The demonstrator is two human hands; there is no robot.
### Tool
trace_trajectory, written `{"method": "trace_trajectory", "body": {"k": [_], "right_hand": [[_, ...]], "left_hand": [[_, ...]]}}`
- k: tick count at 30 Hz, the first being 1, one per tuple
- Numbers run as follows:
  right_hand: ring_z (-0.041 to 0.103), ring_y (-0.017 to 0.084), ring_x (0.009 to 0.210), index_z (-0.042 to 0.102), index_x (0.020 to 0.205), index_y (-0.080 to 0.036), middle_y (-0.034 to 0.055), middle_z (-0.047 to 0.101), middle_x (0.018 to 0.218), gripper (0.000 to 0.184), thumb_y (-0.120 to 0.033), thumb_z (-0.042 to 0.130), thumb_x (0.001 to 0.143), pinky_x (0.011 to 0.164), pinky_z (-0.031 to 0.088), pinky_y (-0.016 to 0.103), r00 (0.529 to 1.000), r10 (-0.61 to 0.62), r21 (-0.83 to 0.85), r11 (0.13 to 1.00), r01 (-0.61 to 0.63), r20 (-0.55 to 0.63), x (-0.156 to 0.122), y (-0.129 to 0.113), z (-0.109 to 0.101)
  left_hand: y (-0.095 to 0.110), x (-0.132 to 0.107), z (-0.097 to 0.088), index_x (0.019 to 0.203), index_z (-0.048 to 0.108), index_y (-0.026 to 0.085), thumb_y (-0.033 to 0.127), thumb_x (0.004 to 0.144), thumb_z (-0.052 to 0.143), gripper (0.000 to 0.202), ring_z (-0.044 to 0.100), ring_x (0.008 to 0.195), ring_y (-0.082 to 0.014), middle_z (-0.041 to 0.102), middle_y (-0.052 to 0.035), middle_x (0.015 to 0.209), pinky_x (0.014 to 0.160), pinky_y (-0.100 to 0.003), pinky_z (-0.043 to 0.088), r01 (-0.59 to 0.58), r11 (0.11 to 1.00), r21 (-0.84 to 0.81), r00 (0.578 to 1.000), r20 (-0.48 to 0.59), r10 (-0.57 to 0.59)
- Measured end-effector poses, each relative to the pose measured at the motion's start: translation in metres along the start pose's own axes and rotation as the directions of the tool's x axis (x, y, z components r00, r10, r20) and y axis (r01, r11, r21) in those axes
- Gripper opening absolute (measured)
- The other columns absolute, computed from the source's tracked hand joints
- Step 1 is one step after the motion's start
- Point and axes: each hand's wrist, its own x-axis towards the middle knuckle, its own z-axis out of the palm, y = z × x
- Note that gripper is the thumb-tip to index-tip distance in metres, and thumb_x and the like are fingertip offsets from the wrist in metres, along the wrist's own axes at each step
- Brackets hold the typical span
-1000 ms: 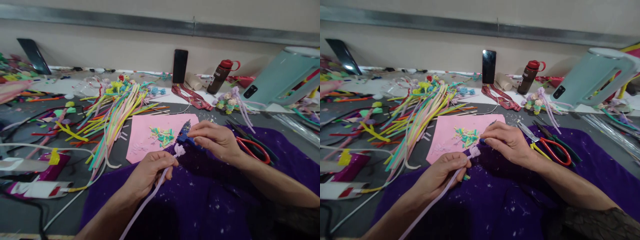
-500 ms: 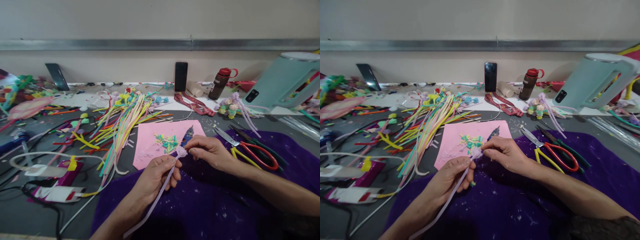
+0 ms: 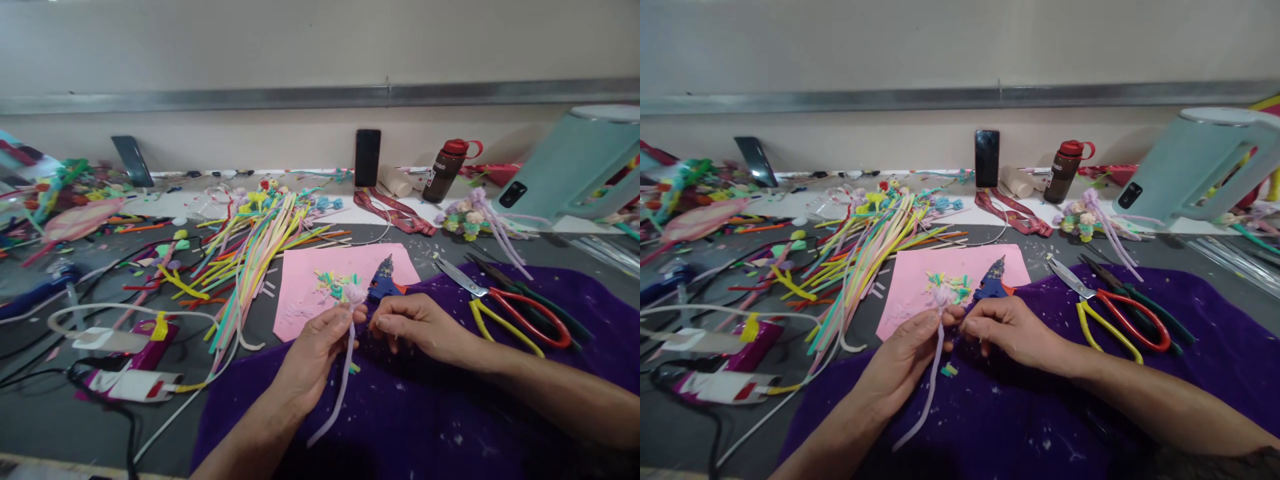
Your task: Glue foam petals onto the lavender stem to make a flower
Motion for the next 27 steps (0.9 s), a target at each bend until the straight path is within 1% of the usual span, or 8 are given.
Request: {"method": "trace_trajectory", "body": {"k": [3, 4, 6, 8, 10, 12, 19, 27], "right_hand": [[0.053, 0.006, 0.049, 0.061, 0.085, -0.015, 0.0005, 0.061, 0.075, 0.022, -0.035, 0.054, 0.084, 0.040, 0.034, 0.015, 0.992, 0.086, 0.132, 0.986, -0.098, 0.096, -0.002, 0.001, 0.012], [0.053, 0.005, 0.048, 0.061, 0.086, -0.015, 0.0007, 0.062, 0.075, 0.023, -0.036, 0.054, 0.084, 0.039, 0.033, 0.014, 0.986, 0.101, 0.164, 0.979, -0.122, 0.130, -0.002, 0.002, 0.017], [0.053, 0.005, 0.046, 0.060, 0.085, -0.014, 0.0009, 0.062, 0.075, 0.025, -0.038, 0.054, 0.084, 0.037, 0.032, 0.014, 0.975, 0.136, 0.232, 0.957, -0.175, 0.176, -0.002, 0.006, 0.024], [0.052, 0.004, 0.043, 0.058, 0.083, -0.014, 0.0005, 0.062, 0.073, 0.027, -0.041, 0.054, 0.083, 0.036, 0.031, 0.013, 0.969, 0.164, 0.315, 0.924, -0.217, 0.185, -0.001, 0.010, 0.029], [0.051, 0.004, 0.041, 0.057, 0.081, -0.013, 0.0000, 0.062, 0.068, 0.027, -0.040, 0.054, 0.083, 0.034, 0.029, 0.013, 0.966, 0.182, 0.391, 0.888, -0.241, 0.183, 0.000, 0.012, 0.031], [0.051, 0.004, 0.040, 0.058, 0.080, -0.012, -0.0003, 0.061, 0.063, 0.026, -0.038, 0.054, 0.084, 0.034, 0.029, 0.013, 0.964, 0.194, 0.440, 0.860, -0.257, 0.183, 0.001, 0.013, 0.031], [0.052, 0.005, 0.039, 0.060, 0.079, -0.011, 0.0010, 0.063, 0.062, 0.024, -0.035, 0.055, 0.083, 0.033, 0.028, 0.014, 0.958, 0.220, 0.471, 0.836, -0.283, 0.184, -0.001, 0.013, 0.029], [0.051, 0.004, 0.039, 0.059, 0.079, -0.012, 0.0004, 0.063, 0.062, 0.024, -0.035, 0.053, 0.085, 0.034, 0.027, 0.014, 0.958, 0.211, 0.421, 0.864, -0.276, 0.195, -0.002, 0.017, 0.032]], "left_hand": [[-0.004, 0.001, 0.001, 0.078, 0.069, 0.017, 0.030, 0.077, 0.060, 0.016, 0.058, 0.086, -0.0165, 0.064, -0.0052, 0.099, 0.078, -0.027, 0.044, -0.043, 0.998, -0.052, 0.999, 0.028, 0.045], [-0.006, 0.002, 0.002, 0.078, 0.068, 0.016, 0.031, 0.077, 0.060, 0.017, 0.059, 0.082, -0.0162, 0.064, -0.0053, 0.095, 0.075, -0.027, 0.045, -0.043, 0.997, -0.060, 0.998, 0.031, 0.045], [-0.009, 0.003, 0.003, 0.080, 0.068, 0.015, 0.034, 0.076, 0.061, 0.021, 0.058, 0.068, -0.0147, 0.064, -0.0046, 0.079, 0.063, -0.025, 0.044, -0.017, 0.998, -0.058, 0.999, 0.045, 0.019], [-0.010, 0.003, 0.004, 0.084, 0.067, 0.014, 0.036, 0.076, 0.061, 0.025, 0.054, 0.055, -0.0126, 0.058, -0.0016, 0.061, 0.056, -0.023, 0.040, 0.015, 0.999, -0.049, 0.997, 0.074, -0.012], [-0.010, 0.003, 0.004, 0.087, 0.067, 0.012, 0.035, 0.077, 0.060, 0.026, 0.052, 0.051, -0.0117, 0.055, 0.0000, 0.055, 0.056, -0.023, 0.040, 0.032, 0.998, -0.047, 0.994, 0.101, -0.027], [-0.010, 0.003, 0.004, 0.089, 0.066, 0.012, 0.035, 0.077, 0.059, 0.027, 0.054, 0.051, -0.0129, 0.056, -0.0008, 0.055, 0.057, -0.025, 0.042, 0.032, 0.998, -0.051, 0.994, 0.108, -0.026], [-0.008, 0.004, 0.003, 0.094, 0.066, 0.011, 0.035, 0.076, 0.059, 0.030, 0.057, 0.050, -0.0159, 0.060, -0.0026, 0.055, 0.054, -0.027, 0.044, 0.043, 0.998, -0.053, 0.996, 0.076, -0.039], [-0.010, 0.003, 0.001, 0.090, 0.067, 0.010, 0.034, 0.073, 0.064, 0.030, 0.052, 0.048, -0.0111, 0.059, -0.0019, 0.053, 0.051, -0.021, 0.039, 0.051, 0.998, -0.046, 0.999, 0.022, -0.050]]}}
